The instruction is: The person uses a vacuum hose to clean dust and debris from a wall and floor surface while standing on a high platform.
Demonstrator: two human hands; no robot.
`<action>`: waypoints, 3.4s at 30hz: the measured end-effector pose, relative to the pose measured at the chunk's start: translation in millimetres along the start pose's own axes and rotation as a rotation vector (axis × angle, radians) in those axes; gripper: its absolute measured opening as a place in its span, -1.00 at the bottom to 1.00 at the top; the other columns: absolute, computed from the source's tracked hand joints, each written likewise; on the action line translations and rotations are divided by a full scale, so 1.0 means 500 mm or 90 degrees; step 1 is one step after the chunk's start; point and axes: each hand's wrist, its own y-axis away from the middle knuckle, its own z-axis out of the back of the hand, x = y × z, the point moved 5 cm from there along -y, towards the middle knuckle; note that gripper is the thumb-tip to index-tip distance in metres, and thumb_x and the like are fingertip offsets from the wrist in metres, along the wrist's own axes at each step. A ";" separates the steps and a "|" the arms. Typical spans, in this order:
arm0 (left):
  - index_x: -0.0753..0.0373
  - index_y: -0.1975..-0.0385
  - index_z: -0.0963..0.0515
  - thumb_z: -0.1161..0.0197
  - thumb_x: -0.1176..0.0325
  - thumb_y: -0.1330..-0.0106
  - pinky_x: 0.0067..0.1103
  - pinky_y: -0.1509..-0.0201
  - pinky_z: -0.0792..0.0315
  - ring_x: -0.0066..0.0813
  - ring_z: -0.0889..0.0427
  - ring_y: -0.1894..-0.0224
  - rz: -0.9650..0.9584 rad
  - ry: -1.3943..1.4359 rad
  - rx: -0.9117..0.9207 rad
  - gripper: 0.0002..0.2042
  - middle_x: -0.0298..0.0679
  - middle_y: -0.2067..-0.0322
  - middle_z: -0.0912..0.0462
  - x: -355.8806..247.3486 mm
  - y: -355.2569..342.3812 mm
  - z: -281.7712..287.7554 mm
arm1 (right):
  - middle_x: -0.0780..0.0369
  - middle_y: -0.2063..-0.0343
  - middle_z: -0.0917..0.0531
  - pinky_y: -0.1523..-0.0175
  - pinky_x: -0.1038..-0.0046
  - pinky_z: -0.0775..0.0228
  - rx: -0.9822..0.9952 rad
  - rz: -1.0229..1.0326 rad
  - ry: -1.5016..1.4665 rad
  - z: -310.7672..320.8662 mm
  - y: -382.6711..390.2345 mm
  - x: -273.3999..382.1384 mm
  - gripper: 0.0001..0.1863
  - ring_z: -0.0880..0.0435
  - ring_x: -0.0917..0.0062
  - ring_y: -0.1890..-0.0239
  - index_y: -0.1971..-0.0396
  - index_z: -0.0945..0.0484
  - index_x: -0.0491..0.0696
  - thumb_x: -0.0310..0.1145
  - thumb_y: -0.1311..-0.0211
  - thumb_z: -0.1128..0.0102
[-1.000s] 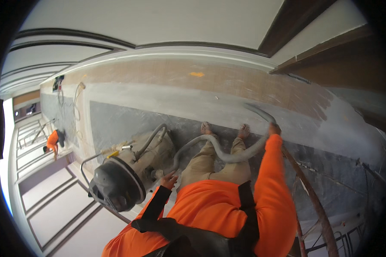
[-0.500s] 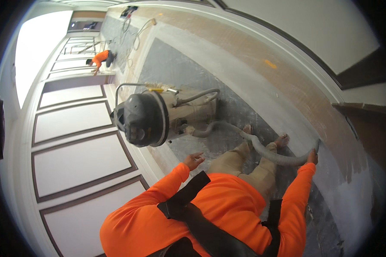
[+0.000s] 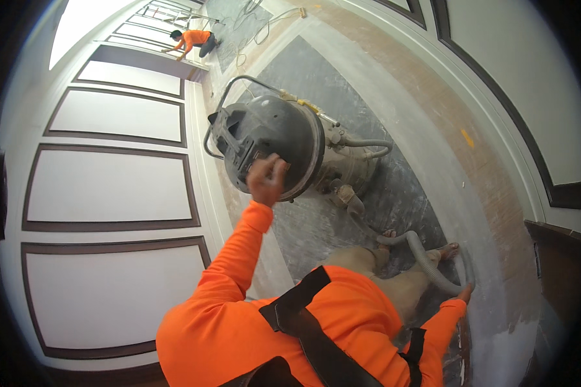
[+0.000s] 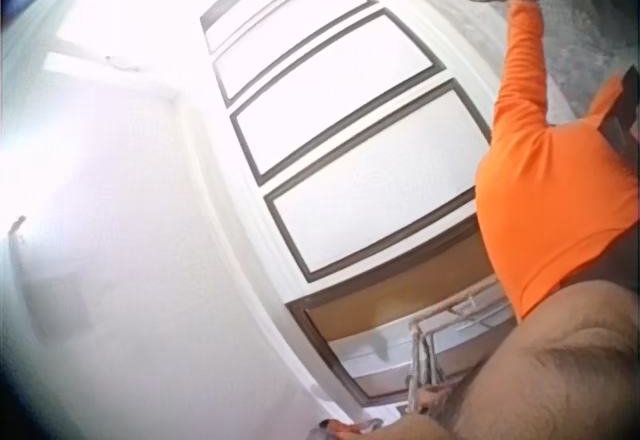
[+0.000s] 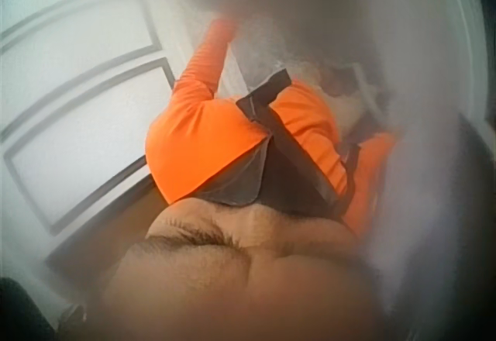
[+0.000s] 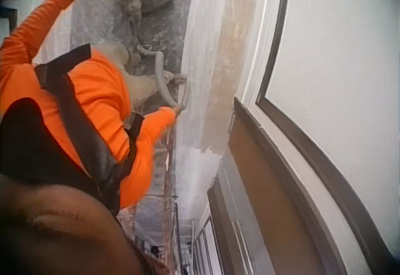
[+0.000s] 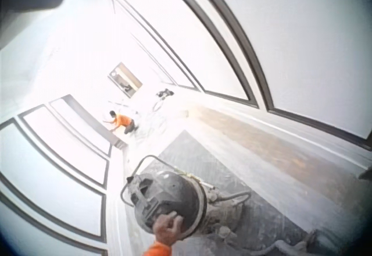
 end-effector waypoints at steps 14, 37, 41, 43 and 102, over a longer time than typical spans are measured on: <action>0.74 -0.08 -0.43 -0.35 -0.17 -0.11 -0.34 -0.31 -0.41 0.14 -0.55 -0.20 0.559 -0.218 0.075 -0.10 0.33 -0.12 -0.54 0.648 -0.143 -0.024 | -0.08 -0.34 -0.32 -0.39 0.19 -0.19 -0.056 0.033 -0.113 0.042 0.285 -0.207 -0.08 -0.41 0.11 -0.29 -0.39 -0.18 -0.31 0.06 -0.27 -0.25; 0.71 -0.03 -0.48 -0.26 -0.19 -0.24 -0.35 -0.10 -0.58 0.02 -0.71 0.03 0.546 -0.051 0.135 -0.16 0.24 0.00 -0.64 0.495 -0.075 0.069 | -0.09 -0.37 -0.28 -0.39 0.13 -0.20 -0.353 -0.033 -0.140 0.617 0.651 -0.535 -0.08 -0.34 0.07 -0.36 -0.42 -0.13 -0.29 0.07 -0.29 -0.20; 0.62 -0.19 -0.40 -0.31 -0.11 -0.19 -0.34 -0.27 -0.47 0.05 -0.58 -0.18 0.476 -0.082 0.077 -0.16 0.27 -0.16 -0.53 0.435 -0.047 0.136 | -0.06 -0.39 -0.24 -0.38 0.10 -0.20 -0.265 -0.065 -0.226 0.751 0.706 -0.554 -0.07 -0.33 0.07 -0.37 -0.46 -0.11 -0.21 0.16 -0.33 -0.09; 0.61 -0.20 -0.41 -0.30 -0.11 -0.17 -0.36 -0.32 -0.41 0.06 -0.51 -0.26 0.461 -0.039 0.055 -0.17 0.26 -0.20 -0.49 0.421 -0.026 0.150 | -0.06 -0.40 -0.22 -0.37 0.10 -0.20 -0.245 -0.031 -0.217 0.815 0.719 -0.561 -0.07 -0.34 0.08 -0.36 -0.47 -0.11 -0.18 0.21 -0.33 -0.06; -0.17 -0.35 -0.43 0.02 -0.19 -0.36 -0.37 -0.46 -0.22 -0.10 -0.43 -0.37 0.404 -0.100 0.082 -0.42 -0.17 -0.31 -0.48 -0.443 1.030 0.625 | 0.08 -0.07 -0.59 -0.08 0.32 -0.45 -0.366 0.404 0.051 2.232 0.322 -0.188 -0.23 -0.61 0.31 0.02 -0.27 -0.40 -0.22 -0.11 -0.15 -0.45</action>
